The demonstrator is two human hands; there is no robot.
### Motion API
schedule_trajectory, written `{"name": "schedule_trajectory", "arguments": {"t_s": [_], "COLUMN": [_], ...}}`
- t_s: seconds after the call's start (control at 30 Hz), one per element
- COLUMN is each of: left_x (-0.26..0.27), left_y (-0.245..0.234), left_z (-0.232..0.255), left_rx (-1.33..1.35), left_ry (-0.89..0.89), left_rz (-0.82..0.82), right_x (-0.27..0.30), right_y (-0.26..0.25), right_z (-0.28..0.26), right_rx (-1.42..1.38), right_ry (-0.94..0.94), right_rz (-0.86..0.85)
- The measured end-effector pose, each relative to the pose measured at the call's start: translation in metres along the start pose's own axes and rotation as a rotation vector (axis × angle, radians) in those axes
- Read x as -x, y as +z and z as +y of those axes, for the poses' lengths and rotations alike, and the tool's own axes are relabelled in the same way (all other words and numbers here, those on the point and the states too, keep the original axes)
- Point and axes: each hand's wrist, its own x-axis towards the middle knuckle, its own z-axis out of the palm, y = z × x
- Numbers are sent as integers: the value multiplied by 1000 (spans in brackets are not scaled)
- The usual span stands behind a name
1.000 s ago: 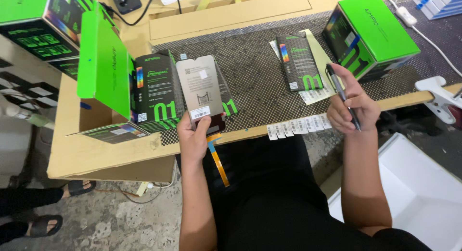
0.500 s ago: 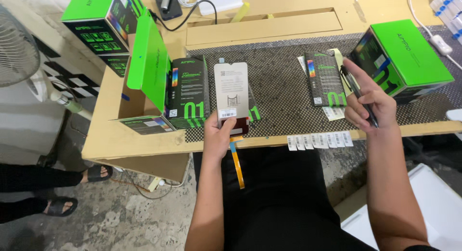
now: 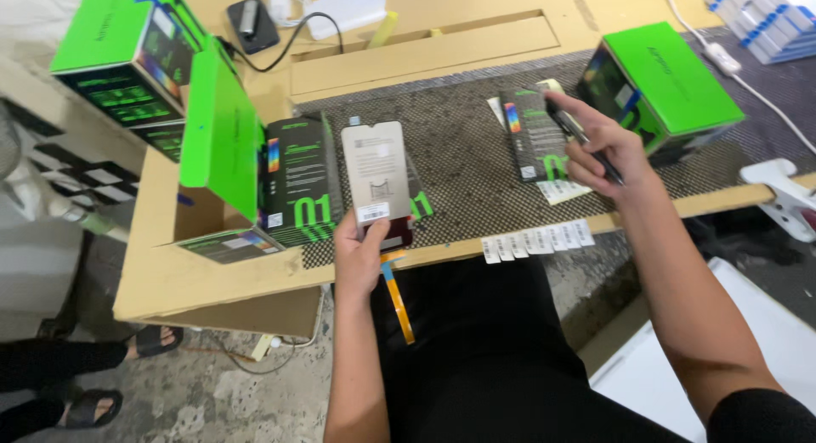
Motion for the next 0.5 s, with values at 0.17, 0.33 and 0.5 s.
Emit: {"name": "schedule_trajectory", "arguments": {"t_s": [0.17,0.33,0.5], "left_x": [2,-1,0], "left_y": [6,2,7], "left_z": [21,11,13], "left_rx": [-4,-32,216], "left_ry": [-14,-29,-109], "left_rz": [-2,-29,-1], "right_x": [1,11,13], "right_y": [-8,6,50], "right_z": [4,-6,-34], "right_rx": [-1,210,1380], "right_ry": [-2,-35,422], "right_rz": [20,143,348]}}
